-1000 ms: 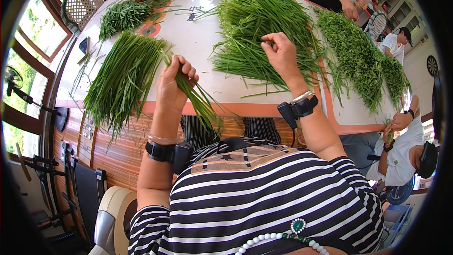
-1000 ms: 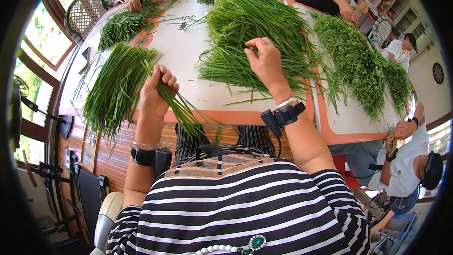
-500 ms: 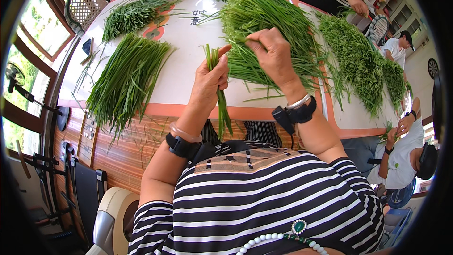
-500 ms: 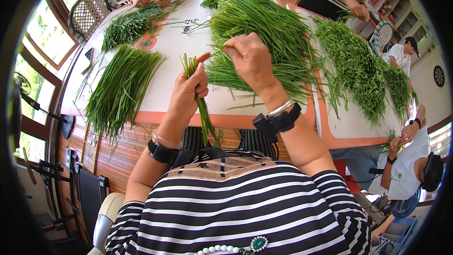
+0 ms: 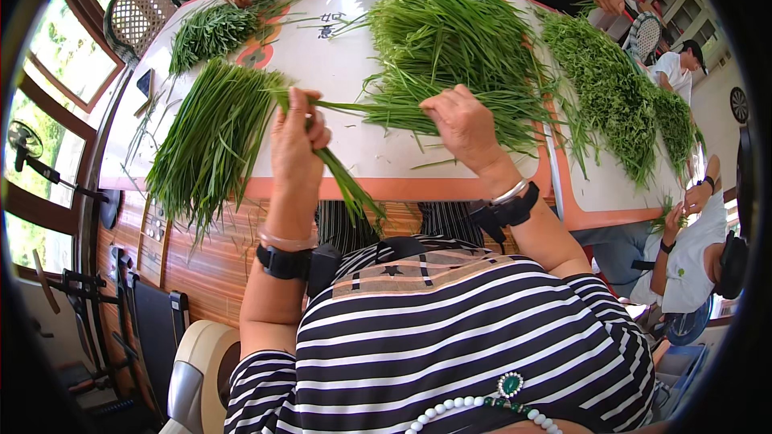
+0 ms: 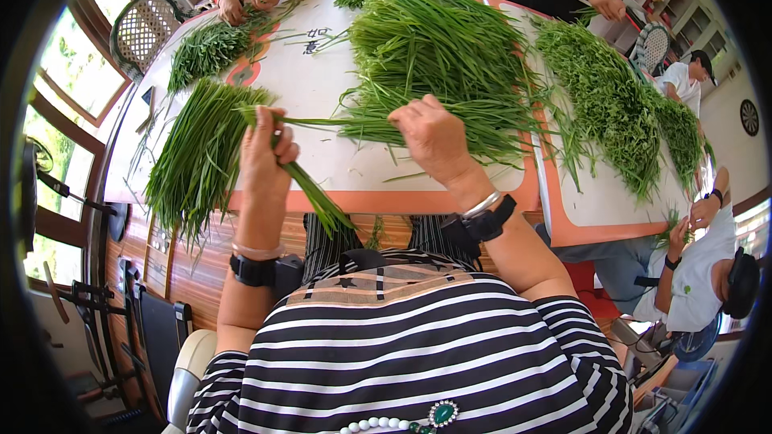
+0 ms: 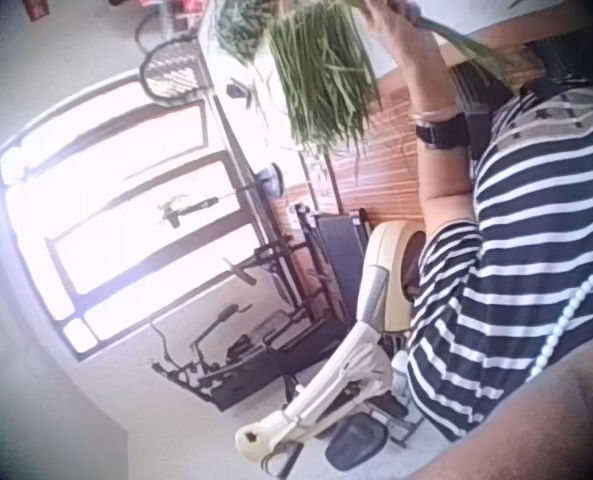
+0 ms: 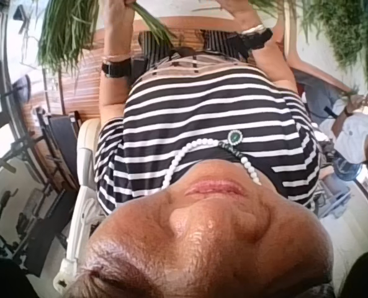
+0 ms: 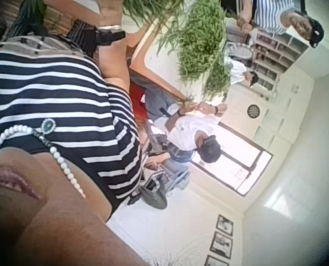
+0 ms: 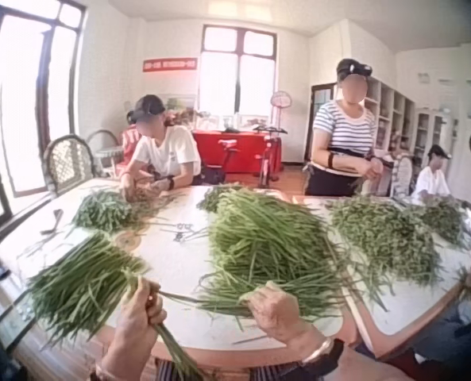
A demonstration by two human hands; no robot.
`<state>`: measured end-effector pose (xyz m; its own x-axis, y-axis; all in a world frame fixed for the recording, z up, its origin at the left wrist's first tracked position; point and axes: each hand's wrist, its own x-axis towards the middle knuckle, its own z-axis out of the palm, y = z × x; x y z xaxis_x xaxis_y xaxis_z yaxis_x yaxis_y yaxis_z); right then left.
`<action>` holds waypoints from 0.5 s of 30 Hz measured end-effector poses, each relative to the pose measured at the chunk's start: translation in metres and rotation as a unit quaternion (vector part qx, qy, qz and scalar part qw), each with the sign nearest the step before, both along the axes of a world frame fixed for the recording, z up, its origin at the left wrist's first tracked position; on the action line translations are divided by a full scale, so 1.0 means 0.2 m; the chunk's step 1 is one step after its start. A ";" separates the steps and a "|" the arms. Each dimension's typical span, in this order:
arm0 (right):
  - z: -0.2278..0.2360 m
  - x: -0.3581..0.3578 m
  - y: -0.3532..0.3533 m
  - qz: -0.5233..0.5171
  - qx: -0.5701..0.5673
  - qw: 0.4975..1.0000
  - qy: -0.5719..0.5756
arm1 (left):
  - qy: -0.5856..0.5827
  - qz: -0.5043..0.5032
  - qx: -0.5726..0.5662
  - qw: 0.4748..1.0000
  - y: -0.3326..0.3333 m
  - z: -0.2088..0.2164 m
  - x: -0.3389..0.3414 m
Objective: The person sorts bunches of green vegetables by hand at a table, removing individual stalks and setting them into separate piles.
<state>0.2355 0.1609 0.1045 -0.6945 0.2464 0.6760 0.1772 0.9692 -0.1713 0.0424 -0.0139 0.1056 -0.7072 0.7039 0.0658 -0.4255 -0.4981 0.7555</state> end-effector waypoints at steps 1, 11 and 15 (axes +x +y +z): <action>0.00 0.03 0.04 -0.024 -0.001 1.000 -0.020 | -0.014 0.004 0.027 1.000 -0.04 0.01 -0.04; 0.02 -0.24 0.18 -0.113 -0.055 0.990 -0.070 | -0.093 -0.158 0.075 0.980 0.00 -0.15 0.06; 0.03 -0.29 0.16 -0.113 -0.094 0.981 -0.124 | -0.121 -0.180 0.044 0.975 -0.01 -0.16 0.09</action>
